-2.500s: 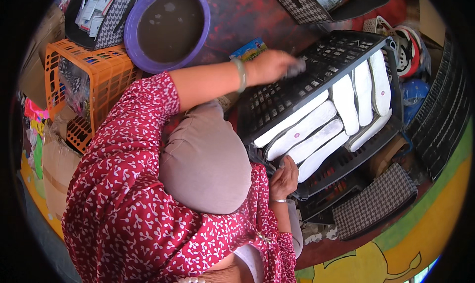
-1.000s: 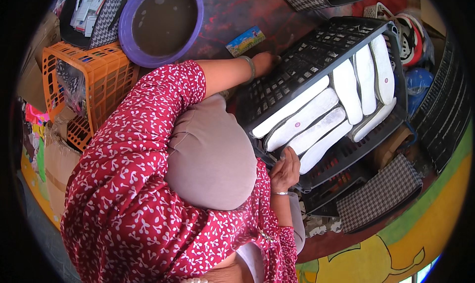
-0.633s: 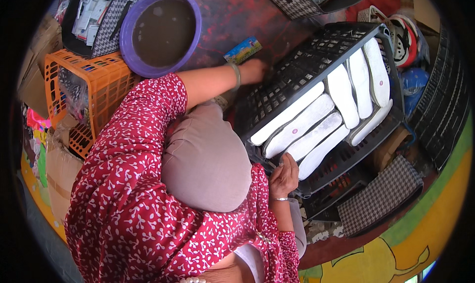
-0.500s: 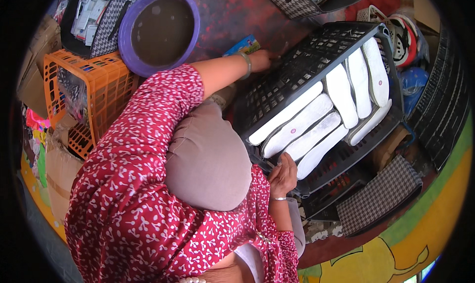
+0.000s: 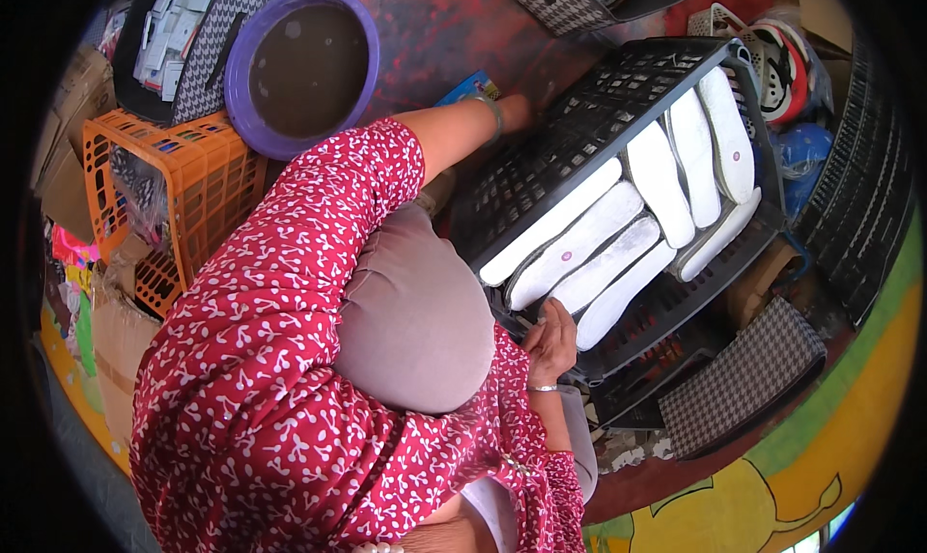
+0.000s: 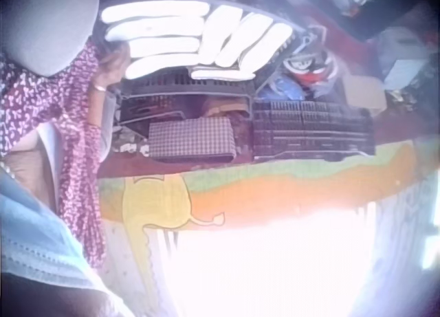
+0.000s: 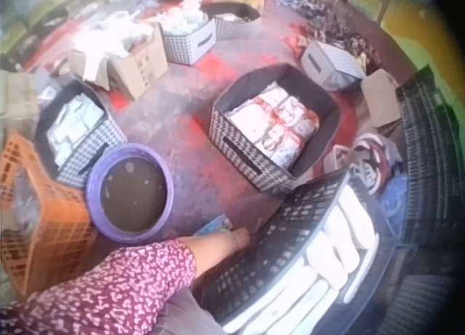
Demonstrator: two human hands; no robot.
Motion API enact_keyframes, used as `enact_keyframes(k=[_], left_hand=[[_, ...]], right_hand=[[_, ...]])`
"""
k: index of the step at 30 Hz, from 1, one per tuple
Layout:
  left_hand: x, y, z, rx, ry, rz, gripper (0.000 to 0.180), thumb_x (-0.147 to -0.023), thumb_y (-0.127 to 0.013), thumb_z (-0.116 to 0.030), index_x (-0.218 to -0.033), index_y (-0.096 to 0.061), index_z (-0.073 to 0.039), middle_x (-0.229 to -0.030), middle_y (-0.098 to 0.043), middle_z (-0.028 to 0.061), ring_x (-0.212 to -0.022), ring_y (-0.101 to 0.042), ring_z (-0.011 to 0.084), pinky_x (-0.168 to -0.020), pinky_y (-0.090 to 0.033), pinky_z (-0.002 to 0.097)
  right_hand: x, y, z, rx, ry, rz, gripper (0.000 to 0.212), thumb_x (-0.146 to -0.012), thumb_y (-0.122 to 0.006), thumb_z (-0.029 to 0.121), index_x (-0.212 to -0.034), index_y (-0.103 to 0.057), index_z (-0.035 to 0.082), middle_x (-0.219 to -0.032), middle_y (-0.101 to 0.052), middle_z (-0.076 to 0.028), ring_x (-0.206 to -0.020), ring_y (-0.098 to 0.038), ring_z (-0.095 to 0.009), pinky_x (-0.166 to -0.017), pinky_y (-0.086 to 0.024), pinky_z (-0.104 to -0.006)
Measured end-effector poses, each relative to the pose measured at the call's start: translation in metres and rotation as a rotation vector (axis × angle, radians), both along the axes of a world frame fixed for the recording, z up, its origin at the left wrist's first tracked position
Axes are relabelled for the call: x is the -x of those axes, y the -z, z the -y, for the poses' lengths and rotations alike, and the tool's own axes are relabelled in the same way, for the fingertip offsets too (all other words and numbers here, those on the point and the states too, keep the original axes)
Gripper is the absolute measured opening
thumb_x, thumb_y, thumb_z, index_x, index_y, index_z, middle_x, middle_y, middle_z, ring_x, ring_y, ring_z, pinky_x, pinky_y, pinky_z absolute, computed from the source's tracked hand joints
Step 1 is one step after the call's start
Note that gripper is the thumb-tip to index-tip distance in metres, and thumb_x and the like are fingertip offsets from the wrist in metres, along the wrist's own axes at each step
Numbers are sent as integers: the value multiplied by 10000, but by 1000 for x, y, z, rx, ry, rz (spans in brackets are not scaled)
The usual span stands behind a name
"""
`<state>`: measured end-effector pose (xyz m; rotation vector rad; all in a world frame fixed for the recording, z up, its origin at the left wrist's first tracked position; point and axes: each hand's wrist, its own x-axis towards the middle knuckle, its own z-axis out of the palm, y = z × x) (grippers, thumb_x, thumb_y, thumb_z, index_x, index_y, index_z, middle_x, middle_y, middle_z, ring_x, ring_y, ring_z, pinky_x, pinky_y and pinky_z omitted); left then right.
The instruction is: The person cleans white shoe insoles with a cloth and places them into a black plastic crate.
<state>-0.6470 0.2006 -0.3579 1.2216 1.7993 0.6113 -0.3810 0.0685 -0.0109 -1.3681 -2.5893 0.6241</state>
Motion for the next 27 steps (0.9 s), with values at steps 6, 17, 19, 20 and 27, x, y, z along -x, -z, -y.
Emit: enact_keyframes(k=[6, 17, 19, 20, 27], left_hand=[[-1, -77, 19, 163, 46, 117, 331, -849, -487, -236, -1019, -599, 25, -831, -632, 234, -791, -628, 346, -725, -495, 424], [31, -57, -45, -289, 244, -249, 319, -863, -444, -239, -979, -626, -4, -910, -636, 227, -831, -625, 344, -787, -475, 431], [28, -38, -63, -269, 384, -286, 315, -857, -451, -244, -982, -630, -16, -910, -636, 224, -835, -625, 341, -785, -477, 429], [23, -45, -69, -140, 363, -202, 311, -854, -457, -244, -980, -631, -20, -908, -636, 224, -836, -626, 341, -784, -479, 428], [35, -95, -75, 67, 533, -213, 351, -828, -503, -268, -1030, -624, -8, -972, -619, 251, -890, -625, 333, -831, -480, 407]], right_hand=[[-3, -10, -2, -30, -13, 46, 211, -810, -503, 37, -979, -626, 5, -960, -633, -162, -852, -623, -313, -752, -507, -355], [4, -7, -5, -40, -5, 20, 223, -773, -530, 17, -969, -634, -6, -962, -636, -163, -853, -627, -308, -748, -510, -350], [-1, -1, -9, -34, -9, 36, 228, -760, -543, 14, -966, -640, 4, -966, -639, -149, -854, -629, -297, -748, -511, -345], [-3, 1, -9, -31, 5, 43, 231, -753, -550, 12, -964, -643, 10, -968, -640, -142, -855, -629, -292, -748, -511, -343], [-1, 4, -14, -29, -1, 49, 268, -729, -543, -8, -980, -633, 22, -976, -636, -139, -853, -628, -289, -731, -516, -338]])
